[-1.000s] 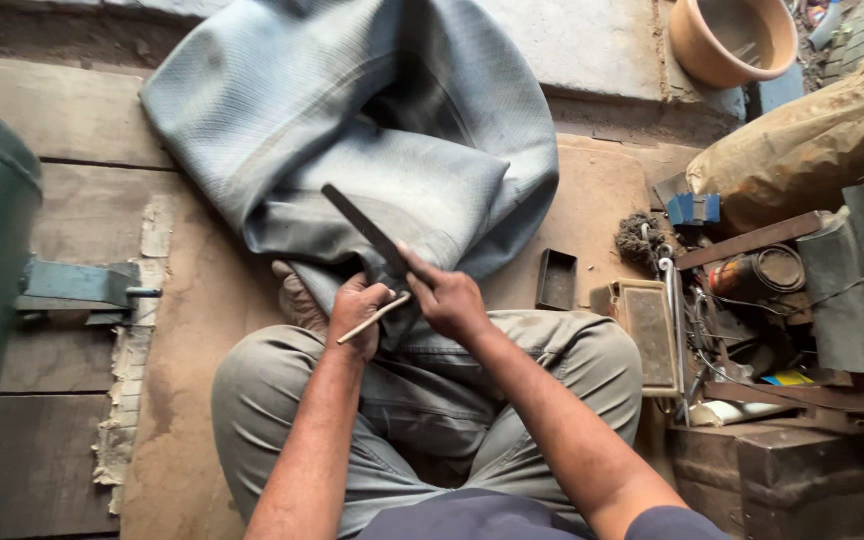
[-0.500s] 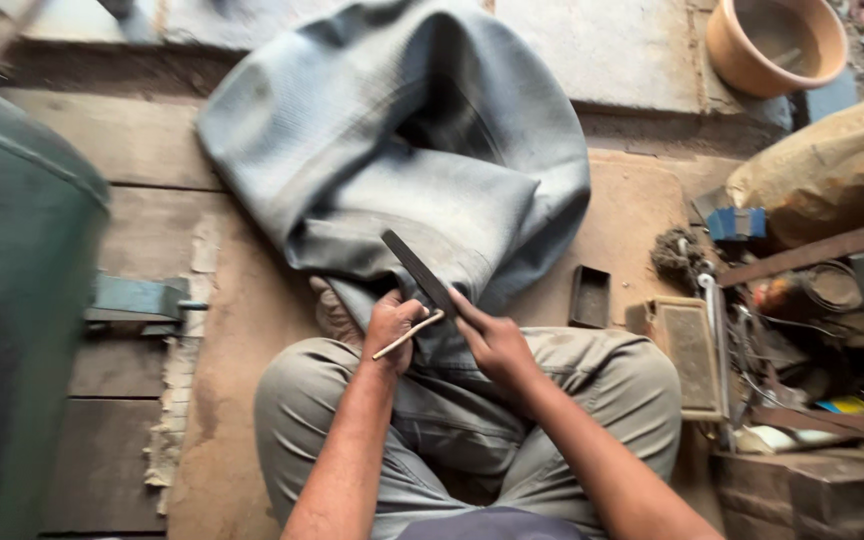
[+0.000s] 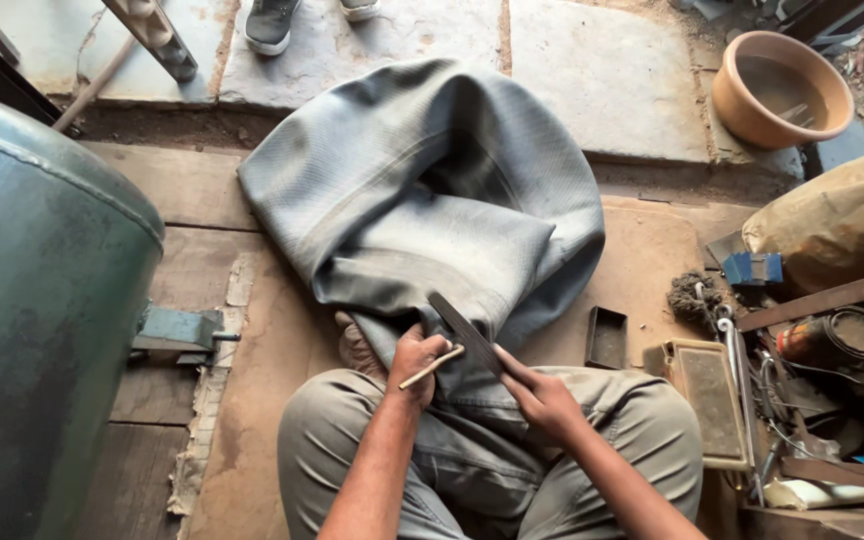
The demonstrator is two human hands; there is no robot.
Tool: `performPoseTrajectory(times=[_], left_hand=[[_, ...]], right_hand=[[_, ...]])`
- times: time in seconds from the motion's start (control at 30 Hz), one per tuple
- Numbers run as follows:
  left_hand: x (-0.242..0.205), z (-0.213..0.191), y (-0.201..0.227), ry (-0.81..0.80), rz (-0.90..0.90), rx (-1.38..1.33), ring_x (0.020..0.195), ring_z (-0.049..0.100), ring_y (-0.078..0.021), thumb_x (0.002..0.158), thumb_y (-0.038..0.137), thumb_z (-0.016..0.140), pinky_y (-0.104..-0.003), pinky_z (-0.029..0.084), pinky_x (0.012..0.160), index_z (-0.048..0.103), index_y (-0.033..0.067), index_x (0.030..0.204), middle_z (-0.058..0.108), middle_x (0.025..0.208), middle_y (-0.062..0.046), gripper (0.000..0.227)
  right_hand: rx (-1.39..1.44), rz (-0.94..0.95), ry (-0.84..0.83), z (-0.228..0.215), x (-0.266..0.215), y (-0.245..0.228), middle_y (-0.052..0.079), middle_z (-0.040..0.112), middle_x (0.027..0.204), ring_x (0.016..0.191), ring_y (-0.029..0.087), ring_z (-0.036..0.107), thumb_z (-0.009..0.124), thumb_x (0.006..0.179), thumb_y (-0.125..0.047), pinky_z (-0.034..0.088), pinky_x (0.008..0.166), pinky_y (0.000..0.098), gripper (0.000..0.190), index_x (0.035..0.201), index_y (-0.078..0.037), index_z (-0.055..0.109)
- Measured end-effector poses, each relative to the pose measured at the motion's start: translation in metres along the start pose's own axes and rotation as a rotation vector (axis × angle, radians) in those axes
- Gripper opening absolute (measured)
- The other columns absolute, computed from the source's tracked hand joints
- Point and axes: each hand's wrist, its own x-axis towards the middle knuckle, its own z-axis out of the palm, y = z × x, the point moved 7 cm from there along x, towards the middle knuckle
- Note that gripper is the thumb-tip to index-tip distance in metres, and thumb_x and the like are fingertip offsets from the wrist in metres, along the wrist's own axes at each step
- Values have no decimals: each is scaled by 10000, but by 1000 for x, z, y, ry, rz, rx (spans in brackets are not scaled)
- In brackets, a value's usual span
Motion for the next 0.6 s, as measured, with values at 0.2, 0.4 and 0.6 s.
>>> performPoseTrajectory(times=[0.2, 0.4, 0.6], left_hand=[[0, -9, 1, 1, 0, 8, 740, 669, -175, 793, -46, 574, -310, 565, 717, 658, -23, 1071, 694, 884, -73, 291], [-2, -10, -6, 35, 51, -42, 726, 645, -152, 782, -43, 575, -303, 563, 714, 675, -17, 1056, 680, 876, -52, 293], [17, -26, -16, 110, 27, 106, 694, 629, -188, 809, -9, 613, -362, 545, 649, 614, -54, 991, 638, 830, -80, 187]], right_hand=[[-81, -166, 96, 17, 67, -70, 242, 731, 1101, 934, 247, 709, 633, 966, -244, 542, 839, 336, 473, 1435, -295, 604], [48, -281, 63, -6, 36, -46, 208, 732, 1248, 1129, 192, 712, 625, 985, -208, 527, 913, 325, 448, 1431, -186, 592], [-70, -376, 79, -1, 10, -19, 257, 681, 1015, 905, 239, 609, 609, 1015, -154, 523, 816, 353, 491, 1502, -178, 551]])
